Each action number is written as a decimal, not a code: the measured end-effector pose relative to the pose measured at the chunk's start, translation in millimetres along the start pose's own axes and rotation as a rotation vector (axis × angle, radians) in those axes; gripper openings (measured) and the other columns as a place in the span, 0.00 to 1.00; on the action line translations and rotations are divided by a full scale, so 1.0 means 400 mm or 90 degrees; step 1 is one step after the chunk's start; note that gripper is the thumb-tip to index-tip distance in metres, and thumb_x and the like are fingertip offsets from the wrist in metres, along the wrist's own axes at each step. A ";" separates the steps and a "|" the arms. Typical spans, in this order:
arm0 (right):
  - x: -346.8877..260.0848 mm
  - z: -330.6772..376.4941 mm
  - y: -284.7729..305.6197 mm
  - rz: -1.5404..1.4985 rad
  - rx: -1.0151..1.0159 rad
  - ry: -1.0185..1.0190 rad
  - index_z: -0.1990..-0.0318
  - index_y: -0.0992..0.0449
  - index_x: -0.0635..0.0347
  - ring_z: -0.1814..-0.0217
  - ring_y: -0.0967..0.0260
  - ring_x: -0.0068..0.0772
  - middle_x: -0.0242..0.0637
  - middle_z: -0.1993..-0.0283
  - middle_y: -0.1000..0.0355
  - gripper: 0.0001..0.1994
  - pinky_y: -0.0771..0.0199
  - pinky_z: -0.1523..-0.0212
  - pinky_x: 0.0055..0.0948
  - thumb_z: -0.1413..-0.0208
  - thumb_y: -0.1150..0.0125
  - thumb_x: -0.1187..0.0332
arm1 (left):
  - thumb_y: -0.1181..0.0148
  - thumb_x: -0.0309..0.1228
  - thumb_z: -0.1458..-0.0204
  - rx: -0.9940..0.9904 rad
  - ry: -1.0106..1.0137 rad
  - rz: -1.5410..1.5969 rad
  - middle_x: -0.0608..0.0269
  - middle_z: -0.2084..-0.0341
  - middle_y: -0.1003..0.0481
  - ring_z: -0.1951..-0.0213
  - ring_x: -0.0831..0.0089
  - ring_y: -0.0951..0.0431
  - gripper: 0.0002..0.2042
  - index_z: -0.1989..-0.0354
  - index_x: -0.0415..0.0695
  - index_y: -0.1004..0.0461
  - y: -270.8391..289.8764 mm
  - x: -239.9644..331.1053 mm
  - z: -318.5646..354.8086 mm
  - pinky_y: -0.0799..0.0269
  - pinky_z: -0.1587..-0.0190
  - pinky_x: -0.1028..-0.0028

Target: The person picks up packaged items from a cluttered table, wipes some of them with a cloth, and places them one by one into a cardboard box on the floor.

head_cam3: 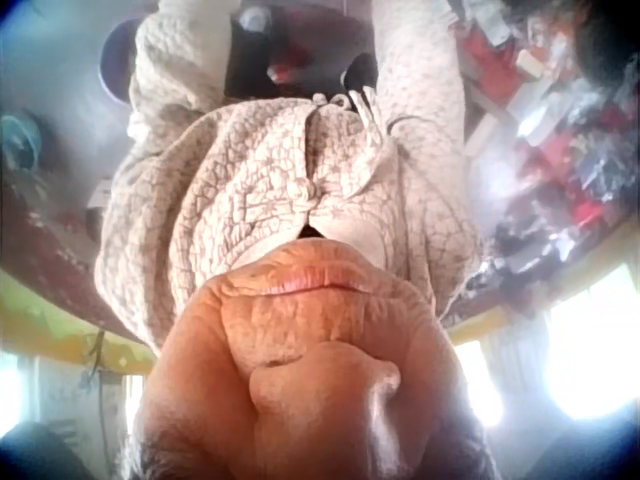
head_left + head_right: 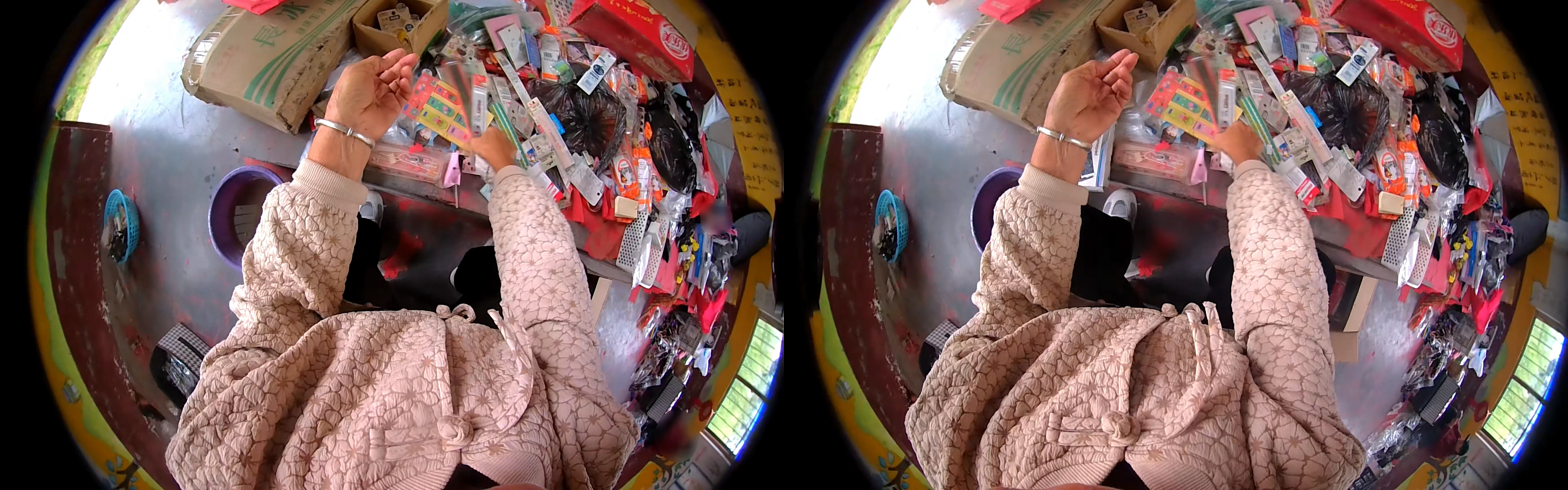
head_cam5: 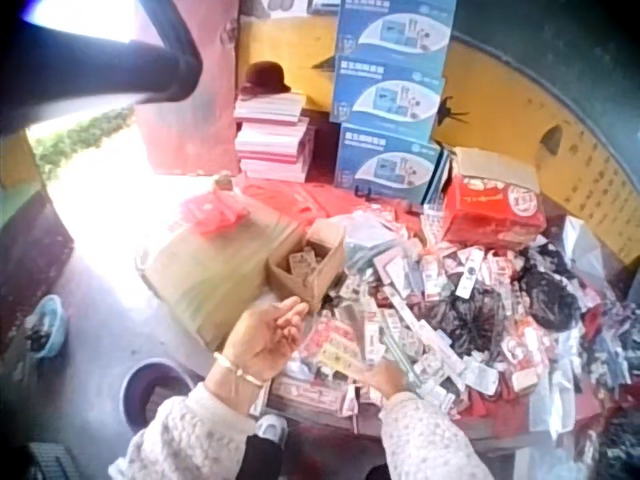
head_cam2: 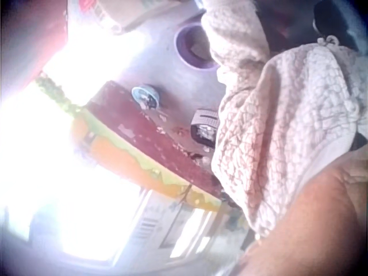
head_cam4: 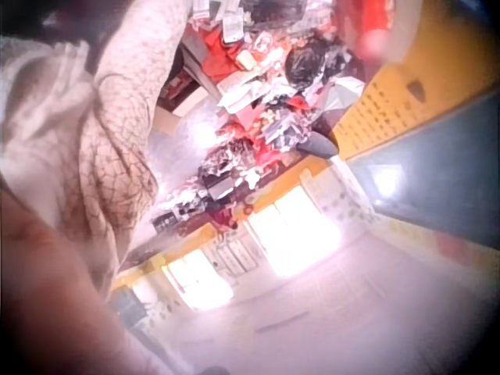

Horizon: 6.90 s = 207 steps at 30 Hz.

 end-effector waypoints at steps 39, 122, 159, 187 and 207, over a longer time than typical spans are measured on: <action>-0.069 0.226 0.263 -0.727 -0.315 0.270 0.69 0.26 0.68 0.71 0.31 0.21 0.34 0.71 0.27 0.08 0.31 0.67 0.19 0.54 0.42 0.71 | 0.49 0.36 0.47 -0.107 0.016 -0.205 0.57 0.59 0.30 0.56 0.65 0.29 0.15 0.56 0.40 0.34 -0.062 -0.195 -0.056 0.35 0.49 0.66; -0.151 0.422 0.528 -0.286 0.533 0.550 0.67 0.28 0.57 0.71 0.30 0.39 0.37 0.71 0.29 0.05 0.31 0.72 0.30 0.54 0.44 0.73 | 0.51 0.21 0.52 -0.369 0.264 -0.362 0.58 0.54 0.33 0.54 0.65 0.29 0.24 0.44 0.38 0.47 -0.159 -0.349 0.104 0.29 0.53 0.69; 0.070 0.306 0.578 -0.391 0.424 0.101 0.72 0.27 0.61 0.75 0.33 0.27 0.39 0.74 0.30 0.09 0.34 0.71 0.26 0.52 0.42 0.64 | 0.38 0.23 0.58 -0.199 0.128 -0.332 0.64 0.69 0.25 0.68 0.77 0.24 0.14 0.60 0.40 0.29 -0.122 -0.320 0.053 0.28 0.64 0.76; -0.007 0.318 0.551 -0.134 0.669 0.336 0.67 0.30 0.55 0.70 0.31 0.40 0.37 0.69 0.31 0.04 0.32 0.72 0.33 0.50 0.48 0.68 | 0.39 0.23 0.58 -0.231 0.125 -0.455 0.67 0.75 0.26 0.75 0.82 0.27 0.10 0.66 0.41 0.29 -0.125 -0.299 0.072 0.32 0.74 0.81; -0.046 0.272 0.369 -0.629 -0.225 0.304 0.66 0.26 0.64 0.72 0.35 0.16 0.30 0.71 0.28 0.15 0.32 0.69 0.21 0.51 0.41 0.59 | 0.48 0.36 0.48 -0.355 0.361 -0.246 0.54 0.58 0.29 0.61 0.68 0.26 0.18 0.54 0.37 0.35 -0.157 -0.352 0.111 0.30 0.55 0.70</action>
Point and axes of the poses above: each hand's wrist, its own z-axis away from the middle knuckle, its own y-axis out of the back of the hand, x = y × z, the point moved 8 cm from there along -z, towards the middle knuckle
